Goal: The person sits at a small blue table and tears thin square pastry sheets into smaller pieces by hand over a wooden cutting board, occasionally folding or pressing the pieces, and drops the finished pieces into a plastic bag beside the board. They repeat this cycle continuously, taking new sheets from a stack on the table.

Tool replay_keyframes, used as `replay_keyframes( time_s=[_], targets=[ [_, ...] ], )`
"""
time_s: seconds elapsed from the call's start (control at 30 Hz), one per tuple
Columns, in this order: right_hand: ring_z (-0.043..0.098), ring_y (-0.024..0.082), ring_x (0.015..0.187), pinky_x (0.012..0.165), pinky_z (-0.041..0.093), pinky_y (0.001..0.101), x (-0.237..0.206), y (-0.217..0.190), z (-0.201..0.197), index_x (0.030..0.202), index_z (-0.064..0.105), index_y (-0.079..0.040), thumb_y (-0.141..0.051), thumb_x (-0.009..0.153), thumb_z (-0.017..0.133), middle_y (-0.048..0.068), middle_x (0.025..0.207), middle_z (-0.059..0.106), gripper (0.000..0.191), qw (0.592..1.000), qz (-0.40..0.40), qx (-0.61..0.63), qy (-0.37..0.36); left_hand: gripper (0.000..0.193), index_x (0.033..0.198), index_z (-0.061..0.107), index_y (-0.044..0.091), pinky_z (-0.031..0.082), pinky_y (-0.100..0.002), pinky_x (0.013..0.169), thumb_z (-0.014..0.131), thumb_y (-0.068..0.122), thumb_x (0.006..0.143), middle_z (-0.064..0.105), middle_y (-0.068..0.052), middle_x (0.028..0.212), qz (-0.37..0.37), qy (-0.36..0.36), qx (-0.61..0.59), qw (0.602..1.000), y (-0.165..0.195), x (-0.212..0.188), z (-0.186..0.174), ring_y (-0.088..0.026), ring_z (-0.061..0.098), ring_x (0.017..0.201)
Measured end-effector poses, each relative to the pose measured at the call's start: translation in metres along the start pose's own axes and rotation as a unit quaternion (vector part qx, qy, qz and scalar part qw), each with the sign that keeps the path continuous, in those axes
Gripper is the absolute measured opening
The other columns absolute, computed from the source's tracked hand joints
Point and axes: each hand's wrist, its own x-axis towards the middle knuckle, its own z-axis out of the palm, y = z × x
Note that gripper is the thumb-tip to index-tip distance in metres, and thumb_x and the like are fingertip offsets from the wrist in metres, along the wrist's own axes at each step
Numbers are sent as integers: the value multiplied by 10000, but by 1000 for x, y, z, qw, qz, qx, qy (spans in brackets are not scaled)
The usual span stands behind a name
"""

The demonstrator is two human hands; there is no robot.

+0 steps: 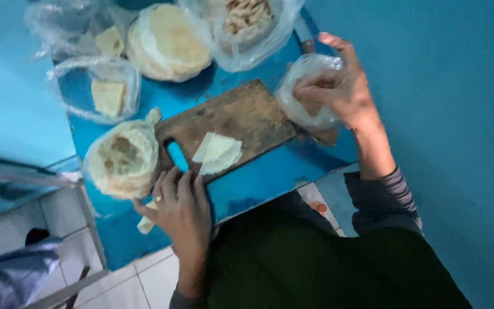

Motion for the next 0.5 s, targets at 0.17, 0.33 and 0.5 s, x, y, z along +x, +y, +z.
replay_keyframes(
  time_s=[0.17, 0.33, 0.5],
  targets=[
    [750, 195, 967, 823, 625, 337, -5, -5, 99, 1560, 256, -93, 42, 850, 784, 86, 1213, 639, 895, 973, 21, 67, -219, 198, 1079, 736, 121, 194, -697, 1154, 751, 271, 950, 661, -68, 1232, -10, 12, -28, 999, 12, 2, 3, -283, 588, 1259],
    [757, 197, 985, 831, 599, 333, -22, 4, 160, 1503, 461, -117, -81, 936, 784, 77, 1235, 725, 654, 942, -199, -174, -209, 196, 1057, 722, 103, 213, -673, 1151, 752, 251, 932, 650, -91, 1217, -7, 24, -33, 999, 16, 8, 5, -292, 590, 1227],
    [737, 258, 1086, 852, 592, 385, -29, 15, 144, 1450, 570, -89, -85, 942, 689, 70, 1251, 705, 521, 822, -412, -341, -196, 148, 999, 701, 88, 212, -675, 1162, 758, 195, 915, 649, -67, 1207, -1, 26, -41, 999, 19, 9, 5, -273, 590, 1214]
  ],
)
